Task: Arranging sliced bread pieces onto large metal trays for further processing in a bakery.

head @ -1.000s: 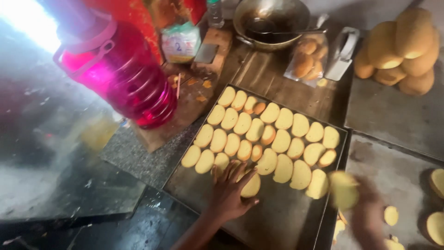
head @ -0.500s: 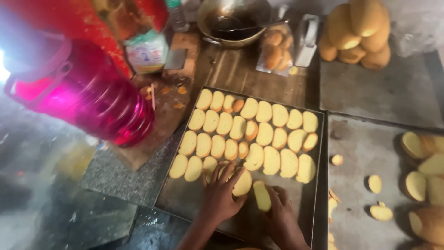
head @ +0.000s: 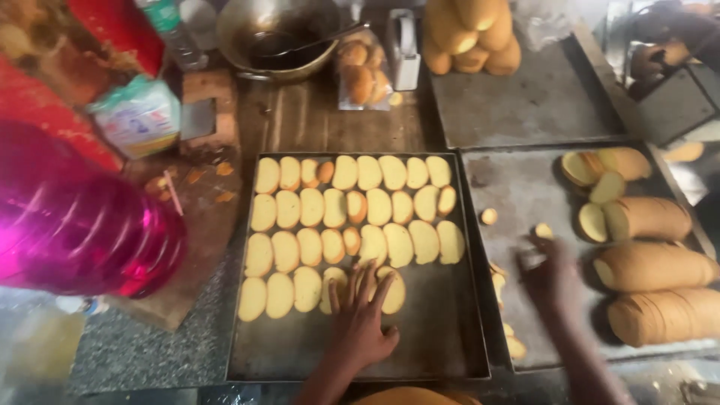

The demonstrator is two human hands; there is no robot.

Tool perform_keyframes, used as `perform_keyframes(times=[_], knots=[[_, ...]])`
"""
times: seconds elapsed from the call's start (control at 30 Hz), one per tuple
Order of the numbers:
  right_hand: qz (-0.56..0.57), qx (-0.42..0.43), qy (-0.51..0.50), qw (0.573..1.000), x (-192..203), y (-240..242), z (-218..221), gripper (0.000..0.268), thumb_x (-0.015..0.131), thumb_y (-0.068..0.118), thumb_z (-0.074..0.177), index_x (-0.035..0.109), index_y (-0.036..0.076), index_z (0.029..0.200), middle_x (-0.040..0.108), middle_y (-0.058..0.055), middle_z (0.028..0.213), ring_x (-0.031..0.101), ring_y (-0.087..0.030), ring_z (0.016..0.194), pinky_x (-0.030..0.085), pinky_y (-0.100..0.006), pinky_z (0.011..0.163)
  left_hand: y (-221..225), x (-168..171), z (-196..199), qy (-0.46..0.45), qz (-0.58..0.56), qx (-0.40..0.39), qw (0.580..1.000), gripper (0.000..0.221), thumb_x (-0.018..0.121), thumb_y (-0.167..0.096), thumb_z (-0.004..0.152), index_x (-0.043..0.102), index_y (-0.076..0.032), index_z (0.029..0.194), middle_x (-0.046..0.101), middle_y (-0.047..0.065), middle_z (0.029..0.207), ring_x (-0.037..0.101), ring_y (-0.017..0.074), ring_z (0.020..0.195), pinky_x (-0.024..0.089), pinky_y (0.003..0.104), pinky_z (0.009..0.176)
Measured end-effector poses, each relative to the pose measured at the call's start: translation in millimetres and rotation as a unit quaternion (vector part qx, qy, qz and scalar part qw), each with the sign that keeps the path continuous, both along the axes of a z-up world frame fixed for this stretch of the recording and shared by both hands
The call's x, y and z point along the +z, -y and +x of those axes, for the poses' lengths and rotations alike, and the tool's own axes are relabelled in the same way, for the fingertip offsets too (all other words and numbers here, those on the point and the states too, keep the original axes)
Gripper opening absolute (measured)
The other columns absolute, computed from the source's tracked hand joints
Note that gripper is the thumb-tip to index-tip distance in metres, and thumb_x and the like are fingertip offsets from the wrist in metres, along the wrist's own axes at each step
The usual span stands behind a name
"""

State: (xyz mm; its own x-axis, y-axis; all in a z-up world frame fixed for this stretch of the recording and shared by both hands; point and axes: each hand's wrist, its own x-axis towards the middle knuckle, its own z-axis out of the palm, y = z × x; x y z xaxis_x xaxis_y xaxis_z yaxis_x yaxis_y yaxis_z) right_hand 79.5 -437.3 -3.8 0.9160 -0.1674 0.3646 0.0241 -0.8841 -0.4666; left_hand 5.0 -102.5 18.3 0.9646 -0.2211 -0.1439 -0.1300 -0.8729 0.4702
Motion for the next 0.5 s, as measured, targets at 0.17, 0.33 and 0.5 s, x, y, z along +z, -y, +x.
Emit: perform_keyframes(times=[0.17, 0.33, 0.5], knots=[[-0.115, -0.161, -0.073, 0.977, -28, 140, 37, 0.063, 0.081, 0.038, 0.086, 0.064, 0.004, 0.136, 0.059, -0.030, 0.131, 0.055, -0.049, 0.124, 0.047, -0.058, 0.101, -4, -4, -1, 0.018, -0.001, -0.009, 1.000, 0.098, 0.080, -0.036, 0.074, 0.032, -0.030, 0.159, 0.015, 0.008, 0.172, 0.007, 0.0325, 0.155, 0.000, 0.067, 0.119], [-0.185, -0.142, -0.101, 0.967, -20, 144, 66, 0.093, 0.087, 0.056, 0.078, 0.052, -0.003, 0.141, 0.049, -0.036, 0.136, 0.048, -0.056, 0.122, 0.038, -0.064, 0.098, 0, -2, -2, -0.001, 0.004, 0.003, 1.000, 0.098, 0.080, -0.037, 0.075, 0.031, -0.032, 0.160, 0.014, 0.005, 0.173, 0.007, 0.0307, 0.155, -0.001, 0.065, 0.120], [-0.220, -0.172, -0.127, 0.952, -20, 123, 68, 0.064, 0.080, 0.047, 0.092, 0.054, 0.002, 0.130, 0.049, -0.029, 0.132, 0.047, -0.046, 0.126, 0.041, -0.057, 0.107, 2, 2, -5, -0.004, -0.002, 0.021, 1.000, 0.096, 0.081, -0.037, 0.074, 0.034, -0.031, 0.157, 0.018, 0.006, 0.170, 0.008, 0.0311, 0.156, 0.000, 0.065, 0.120]])
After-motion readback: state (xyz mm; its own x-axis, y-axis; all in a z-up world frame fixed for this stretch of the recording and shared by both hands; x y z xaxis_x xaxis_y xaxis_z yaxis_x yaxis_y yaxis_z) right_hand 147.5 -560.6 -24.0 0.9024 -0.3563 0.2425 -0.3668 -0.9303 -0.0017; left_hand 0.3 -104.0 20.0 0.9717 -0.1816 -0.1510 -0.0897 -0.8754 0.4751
